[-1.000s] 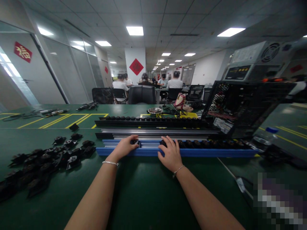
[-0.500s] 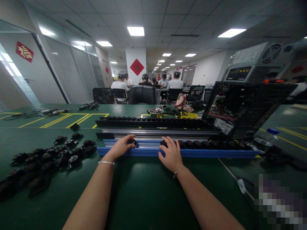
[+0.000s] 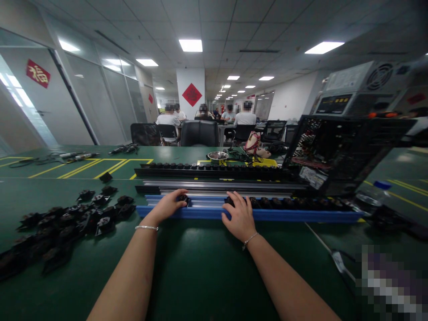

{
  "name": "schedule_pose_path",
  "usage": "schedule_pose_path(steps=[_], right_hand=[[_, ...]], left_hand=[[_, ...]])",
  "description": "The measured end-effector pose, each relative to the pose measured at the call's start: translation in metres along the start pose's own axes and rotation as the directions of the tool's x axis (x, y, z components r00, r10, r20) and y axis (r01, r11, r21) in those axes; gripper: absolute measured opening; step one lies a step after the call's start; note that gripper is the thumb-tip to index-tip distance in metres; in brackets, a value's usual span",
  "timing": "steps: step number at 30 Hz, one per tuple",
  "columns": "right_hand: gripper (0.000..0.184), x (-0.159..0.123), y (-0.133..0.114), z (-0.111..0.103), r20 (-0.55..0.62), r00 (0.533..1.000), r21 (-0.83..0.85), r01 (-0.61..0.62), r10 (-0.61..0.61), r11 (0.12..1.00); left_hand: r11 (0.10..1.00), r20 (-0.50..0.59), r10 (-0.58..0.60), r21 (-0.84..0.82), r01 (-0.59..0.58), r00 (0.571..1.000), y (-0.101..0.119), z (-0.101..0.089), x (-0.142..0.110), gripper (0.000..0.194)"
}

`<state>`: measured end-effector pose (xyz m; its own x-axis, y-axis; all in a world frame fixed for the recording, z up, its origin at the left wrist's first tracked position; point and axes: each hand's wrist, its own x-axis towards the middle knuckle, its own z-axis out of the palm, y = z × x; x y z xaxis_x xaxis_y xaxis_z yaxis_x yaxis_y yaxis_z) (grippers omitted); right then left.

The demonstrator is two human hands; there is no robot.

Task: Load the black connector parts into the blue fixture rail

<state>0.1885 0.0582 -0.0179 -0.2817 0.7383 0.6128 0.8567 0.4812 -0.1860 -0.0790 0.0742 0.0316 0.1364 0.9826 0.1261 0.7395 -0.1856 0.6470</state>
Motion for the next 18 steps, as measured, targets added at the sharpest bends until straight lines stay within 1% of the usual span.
schedule_pose_path(steps=[9, 12, 15, 18], right_hand=[[0.016, 0.000, 0.000, 0.000, -0.006, 1.000, -0.006, 0.003, -0.003, 1.000], [0.017, 0.000, 0.000, 0.000, -0.008, 1.000, -0.010, 0.005, -0.005, 1.000], [0.017, 0.000, 0.000, 0.000, -0.001, 1.000, -0.014, 0.003, -0.003, 1.000], [0.017, 0.000, 0.000, -0.001, 0.002, 1.000, -0.013, -0.001, 0.001, 1.000]], left_hand=[[0.999, -0.026, -0.040, -0.033, 0.039, 0.999, -0.011, -0.004, -0.001, 0.049], [0.998, -0.028, -0.053, -0.037, 0.052, 0.998, -0.015, -0.005, -0.001, 0.054], [0.998, -0.001, -0.052, -0.046, 0.052, 0.999, -0.018, -0.007, -0.002, 0.063], [0.997, -0.007, -0.058, -0.050, 0.057, 0.998, -0.021, -0.007, -0.001, 0.065]])
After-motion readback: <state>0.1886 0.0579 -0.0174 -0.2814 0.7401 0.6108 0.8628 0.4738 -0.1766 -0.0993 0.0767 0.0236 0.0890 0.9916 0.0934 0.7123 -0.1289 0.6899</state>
